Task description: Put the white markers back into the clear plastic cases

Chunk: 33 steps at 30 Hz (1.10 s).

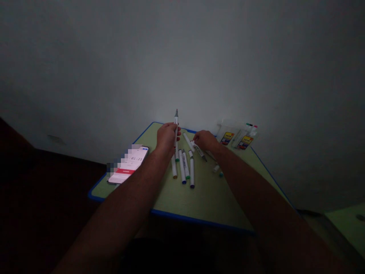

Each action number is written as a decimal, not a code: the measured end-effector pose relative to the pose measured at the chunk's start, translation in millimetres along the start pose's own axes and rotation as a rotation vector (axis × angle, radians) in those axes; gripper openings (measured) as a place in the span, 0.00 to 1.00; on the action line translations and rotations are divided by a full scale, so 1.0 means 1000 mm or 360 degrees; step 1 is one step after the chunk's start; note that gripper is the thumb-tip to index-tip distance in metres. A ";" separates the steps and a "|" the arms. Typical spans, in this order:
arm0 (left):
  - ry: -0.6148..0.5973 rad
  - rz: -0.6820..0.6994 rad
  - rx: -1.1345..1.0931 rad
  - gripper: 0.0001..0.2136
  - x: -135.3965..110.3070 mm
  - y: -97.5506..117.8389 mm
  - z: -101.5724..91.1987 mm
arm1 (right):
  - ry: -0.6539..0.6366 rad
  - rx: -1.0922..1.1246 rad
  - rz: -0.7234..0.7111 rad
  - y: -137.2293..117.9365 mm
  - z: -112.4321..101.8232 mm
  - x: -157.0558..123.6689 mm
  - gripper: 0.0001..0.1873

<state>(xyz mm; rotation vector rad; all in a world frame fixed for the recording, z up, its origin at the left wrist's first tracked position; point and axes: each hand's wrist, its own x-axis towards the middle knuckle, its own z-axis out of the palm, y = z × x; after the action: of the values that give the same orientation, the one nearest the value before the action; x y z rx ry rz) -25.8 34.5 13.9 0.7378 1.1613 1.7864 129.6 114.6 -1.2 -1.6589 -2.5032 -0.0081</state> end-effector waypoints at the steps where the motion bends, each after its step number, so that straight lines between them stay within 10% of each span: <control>1: 0.0003 0.0002 -0.0002 0.06 0.000 0.000 0.000 | -0.0022 -0.0013 0.0009 0.000 0.001 0.001 0.13; 20: -0.0010 0.0010 0.0036 0.06 -0.003 0.000 0.001 | -0.0121 -0.0058 -0.0064 -0.014 0.000 -0.003 0.12; 33: -0.0406 -0.0034 0.0305 0.05 -0.026 -0.003 0.011 | 0.0514 0.1350 0.0069 0.054 -0.017 -0.115 0.16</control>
<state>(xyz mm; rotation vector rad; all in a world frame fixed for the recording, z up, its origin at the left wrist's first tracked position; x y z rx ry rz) -3.3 16.5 14.6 1.0297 1.1708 1.5248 225.0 29.3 -2.2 -1.2138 -1.8219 0.6368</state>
